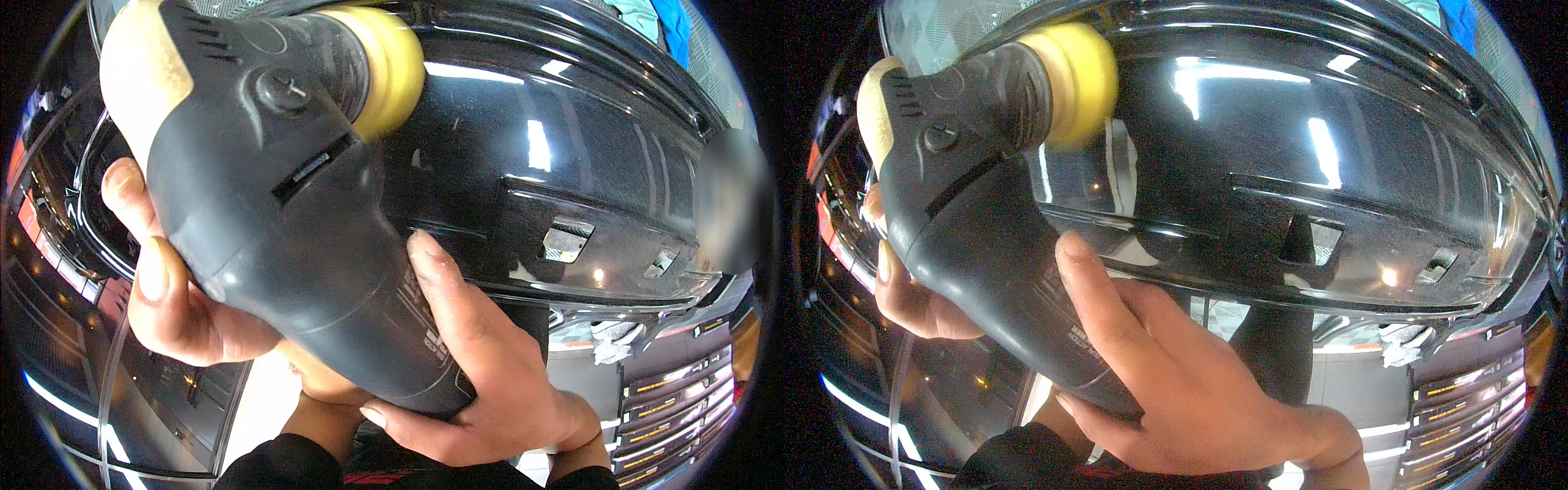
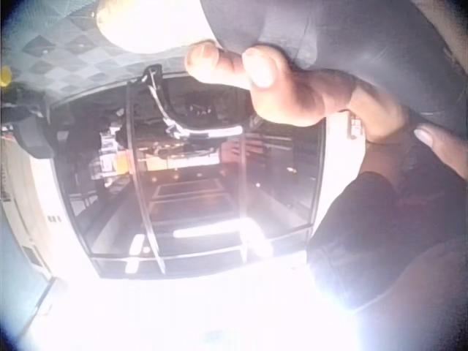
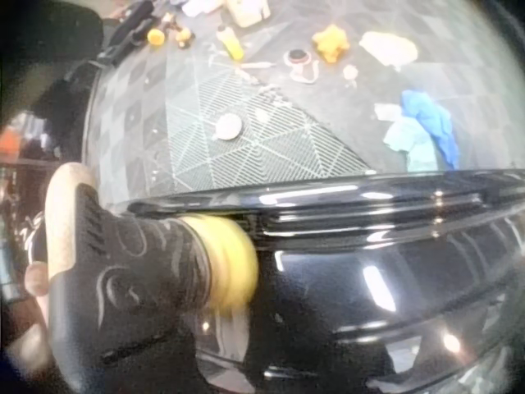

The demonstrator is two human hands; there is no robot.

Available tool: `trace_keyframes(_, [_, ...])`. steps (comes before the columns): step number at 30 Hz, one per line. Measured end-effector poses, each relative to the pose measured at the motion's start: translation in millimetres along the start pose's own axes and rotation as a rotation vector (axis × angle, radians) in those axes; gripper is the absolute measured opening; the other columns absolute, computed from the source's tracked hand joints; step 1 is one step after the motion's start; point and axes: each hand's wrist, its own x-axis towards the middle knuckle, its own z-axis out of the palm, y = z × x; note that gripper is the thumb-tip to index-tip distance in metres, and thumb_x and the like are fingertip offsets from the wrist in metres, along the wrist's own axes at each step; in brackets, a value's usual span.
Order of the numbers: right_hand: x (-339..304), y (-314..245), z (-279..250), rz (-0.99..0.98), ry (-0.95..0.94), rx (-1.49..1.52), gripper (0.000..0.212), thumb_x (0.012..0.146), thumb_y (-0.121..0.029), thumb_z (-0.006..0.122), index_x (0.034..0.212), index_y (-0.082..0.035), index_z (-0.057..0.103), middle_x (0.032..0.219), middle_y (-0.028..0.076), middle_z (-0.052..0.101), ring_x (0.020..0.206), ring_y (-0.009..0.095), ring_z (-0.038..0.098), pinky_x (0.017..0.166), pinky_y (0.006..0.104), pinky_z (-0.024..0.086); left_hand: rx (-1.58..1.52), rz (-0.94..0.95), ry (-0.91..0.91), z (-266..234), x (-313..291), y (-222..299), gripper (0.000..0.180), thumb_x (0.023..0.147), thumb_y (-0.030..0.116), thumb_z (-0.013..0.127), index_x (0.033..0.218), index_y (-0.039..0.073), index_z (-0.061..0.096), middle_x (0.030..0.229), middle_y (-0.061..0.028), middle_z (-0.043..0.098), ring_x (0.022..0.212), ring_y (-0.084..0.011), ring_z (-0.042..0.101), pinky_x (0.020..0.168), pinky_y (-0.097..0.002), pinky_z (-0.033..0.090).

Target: The person uses a rotary polisher with a yellow pad to buff the surface of a black car bumper. The person moves the polisher across the bumper in overlapping passes, covering the entire visible area.

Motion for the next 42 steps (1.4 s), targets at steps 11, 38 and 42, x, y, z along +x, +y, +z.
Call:
trace_keyframes(11, [38, -16, 21, 0.016, -0.08, 0.102, 0.111, 0.085, -0.014, 0.085, 0.168, 0.005, 0.014, 0.142, 0.032, 0.053, 0.127, 0.04, 0.06, 0.107, 0.0426, 0.049, -0.078, 0.086, 0.059, -26, 12, 25, 0.04, 0.097, 0.026, 0.057, 0.129, 0.002, 0.056, 0.125, -0.0246, 0.067, 0.115, -0.0357, 0.065, 0.106, -0.0501, 0.049])
trace_keyframes(38, [28, -41, 81, 0.423, 0.276, 0.257, 0.123, 0.072, -0.02, 0.096, 0.165, 0.008, 0.02, 0.144, 0.018, 0.058, 0.129, 0.027, 0.059, 0.112, 0.0381, 0.044, 0.362, 0.167, 0.183, -40, 35, 29, 0.041, 0.069, 0.006, 0.076, 0.109, 0.009, 0.067, 0.133, -0.0232, 0.051, 0.126, -0.0362, 0.052, 0.111, -0.0433, 0.04])
trace_keyframes(42, [57, -45, 92, 0.308, 0.119, 0.141, 0.125, 0.077, -0.017, 0.094, 0.166, 0.011, 0.011, 0.153, 0.025, 0.053, 0.141, 0.031, 0.054, 0.119, 0.0397, 0.04, 0.374, 0.175, 0.211, -64, 41, 53, 0.049, 0.073, 0.012, 0.081, 0.116, 0.007, 0.059, 0.131, -0.019, 0.056, 0.12, -0.0278, 0.058, 0.105, -0.0392, 0.046])
